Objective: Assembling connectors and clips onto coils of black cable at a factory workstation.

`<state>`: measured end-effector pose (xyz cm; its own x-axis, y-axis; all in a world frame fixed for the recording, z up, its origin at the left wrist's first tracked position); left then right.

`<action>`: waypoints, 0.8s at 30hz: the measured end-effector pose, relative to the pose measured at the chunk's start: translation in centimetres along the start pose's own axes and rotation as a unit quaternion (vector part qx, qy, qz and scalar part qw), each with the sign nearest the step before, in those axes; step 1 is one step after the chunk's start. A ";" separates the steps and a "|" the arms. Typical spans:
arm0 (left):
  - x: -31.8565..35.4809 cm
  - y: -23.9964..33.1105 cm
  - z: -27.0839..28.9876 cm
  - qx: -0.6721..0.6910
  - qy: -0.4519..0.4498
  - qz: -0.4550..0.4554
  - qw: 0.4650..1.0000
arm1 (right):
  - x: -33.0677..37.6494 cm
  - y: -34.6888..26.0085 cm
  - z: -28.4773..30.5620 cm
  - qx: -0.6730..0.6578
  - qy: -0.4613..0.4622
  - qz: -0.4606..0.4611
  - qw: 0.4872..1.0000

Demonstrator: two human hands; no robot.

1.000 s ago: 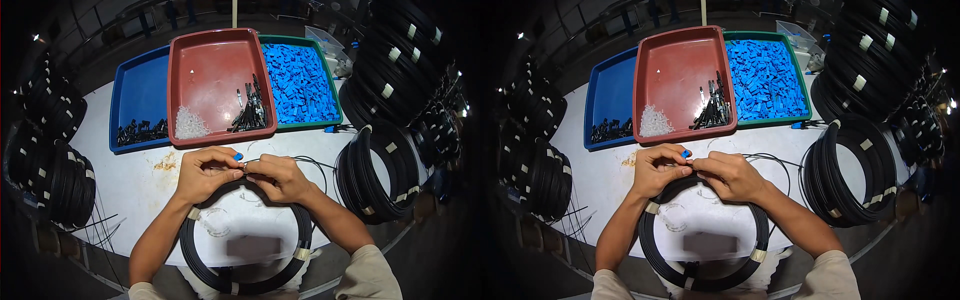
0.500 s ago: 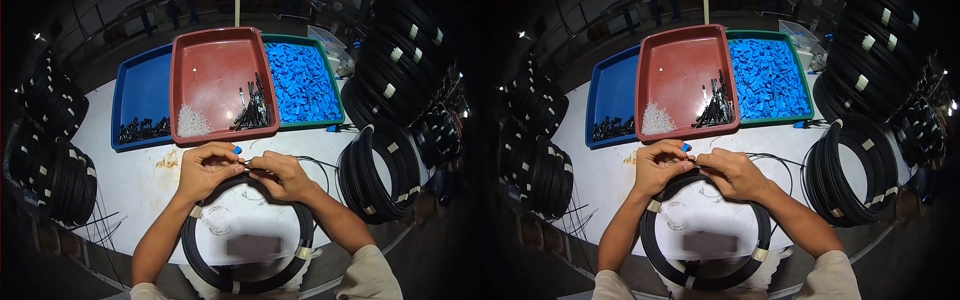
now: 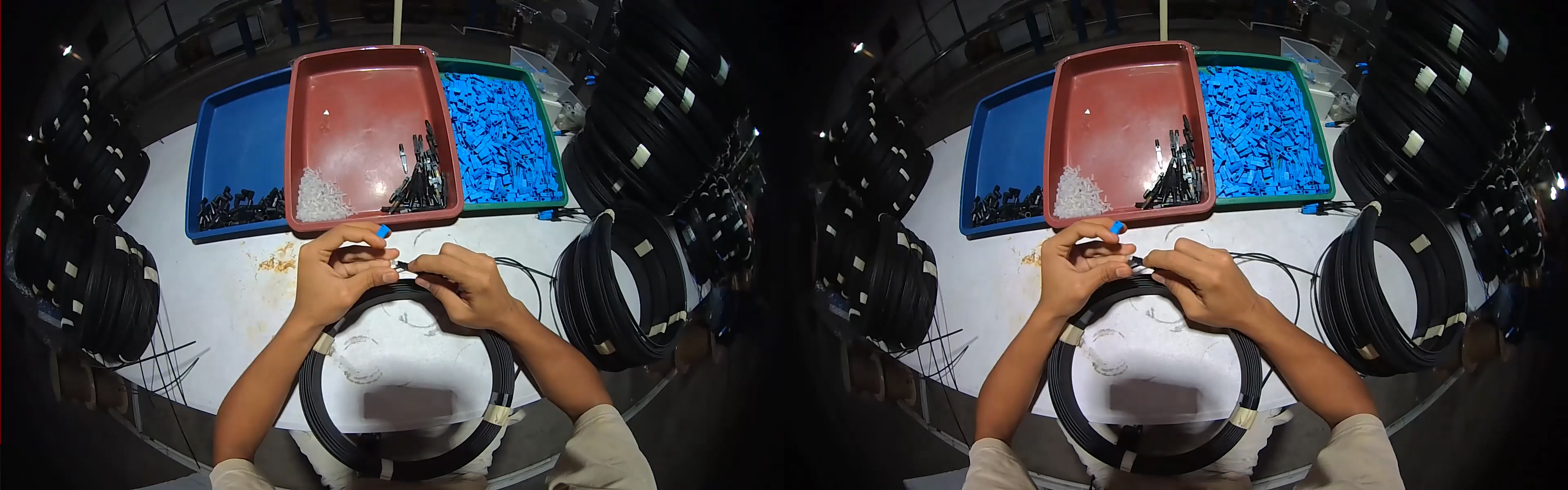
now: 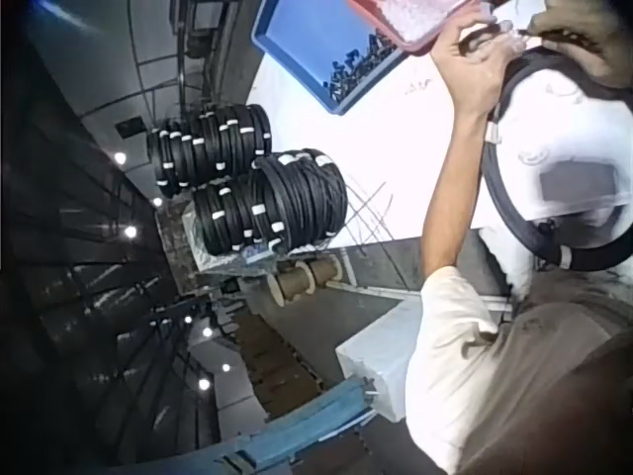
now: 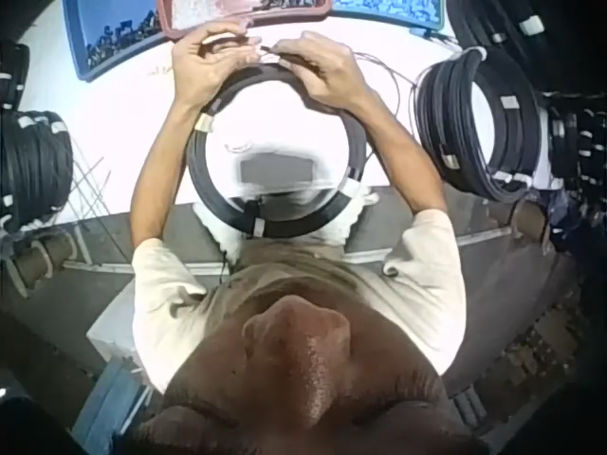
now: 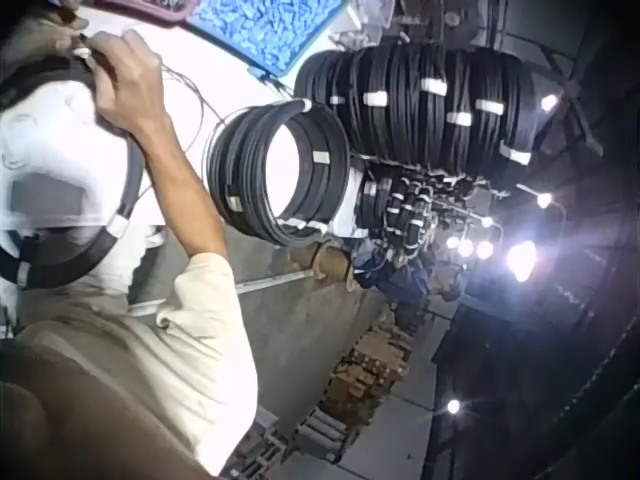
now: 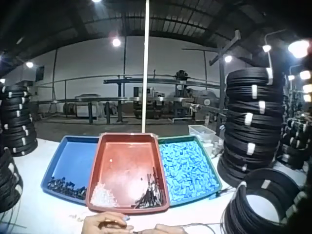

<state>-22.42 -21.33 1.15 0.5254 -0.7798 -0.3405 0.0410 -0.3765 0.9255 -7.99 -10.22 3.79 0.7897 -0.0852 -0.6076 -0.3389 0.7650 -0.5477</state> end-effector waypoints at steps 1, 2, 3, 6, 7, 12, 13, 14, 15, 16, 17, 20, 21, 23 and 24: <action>0.0 -0.1 0.1 -0.002 -0.005 -0.006 1.000 | 0.0 0.1 -0.1 0.000 0.000 0.000 1.000; 0.0 -0.3 0.3 -0.003 -0.004 -0.006 1.000 | -0.1 0.1 0.1 0.009 0.020 0.002 1.000; -0.1 -0.9 0.6 -0.016 0.007 0.012 1.000 | 0.0 0.2 0.2 0.019 0.041 0.003 0.999; -0.2 -1.2 0.7 -0.024 0.032 0.045 0.998 | -0.1 0.2 0.3 0.016 0.050 -0.001 0.999; -0.2 -1.1 0.6 -0.019 0.045 0.058 0.997 | -0.1 0.3 0.4 0.016 0.050 -0.001 0.999; -0.1 -0.5 0.5 -0.035 0.066 0.059 0.995 | 0.1 0.4 0.4 0.019 0.044 0.002 0.999; 0.0 -0.7 0.6 -0.040 0.058 0.074 0.995 | 0.0 0.3 0.3 0.018 0.044 0.003 0.999; 0.0 -0.8 0.7 -0.041 0.059 0.074 0.995 | 0.0 0.1 0.5 0.015 0.054 -0.002 0.998; 0.1 -0.6 0.7 -0.059 0.057 0.054 0.995 | -0.1 0.1 0.6 0.012 0.064 -0.008 0.998; 0.1 -0.4 0.7 -0.077 0.054 0.035 0.995 | 0.0 0.2 0.6 0.012 0.064 -0.008 0.998; 0.2 -0.3 0.8 -0.077 0.054 0.034 0.995 | 0.0 0.2 0.5 0.015 0.056 0.002 0.998; 0.2 -0.2 0.7 -0.118 0.041 0.034 0.992 | 0.0 0.3 0.6 0.025 0.049 0.010 0.998; 0.2 -0.2 0.7 -0.120 0.036 0.040 0.991 | 0.1 0.3 0.6 0.030 0.051 0.007 0.998; 0.3 -0.3 0.7 -0.123 0.031 0.046 0.991 | 0.2 0.5 0.6 0.010 0.069 -0.032 0.997; 0.3 -0.2 0.6 -0.123 0.026 0.044 0.991 | 0.3 0.9 0.7 -0.008 0.089 -0.071 0.994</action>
<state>-22.79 -21.75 0.76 0.5791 -0.7746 -0.2542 0.1965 -0.1700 0.9657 -7.74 -9.13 3.52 0.7279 -0.3036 -0.6148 -0.2395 0.7277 -0.6428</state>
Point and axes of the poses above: each hand's wrist, its own x-axis away from the middle knuckle, its own z-axis out of the back of the hand, y = z × x, the point moved 7 cm from there along -x, towards the middle knuckle
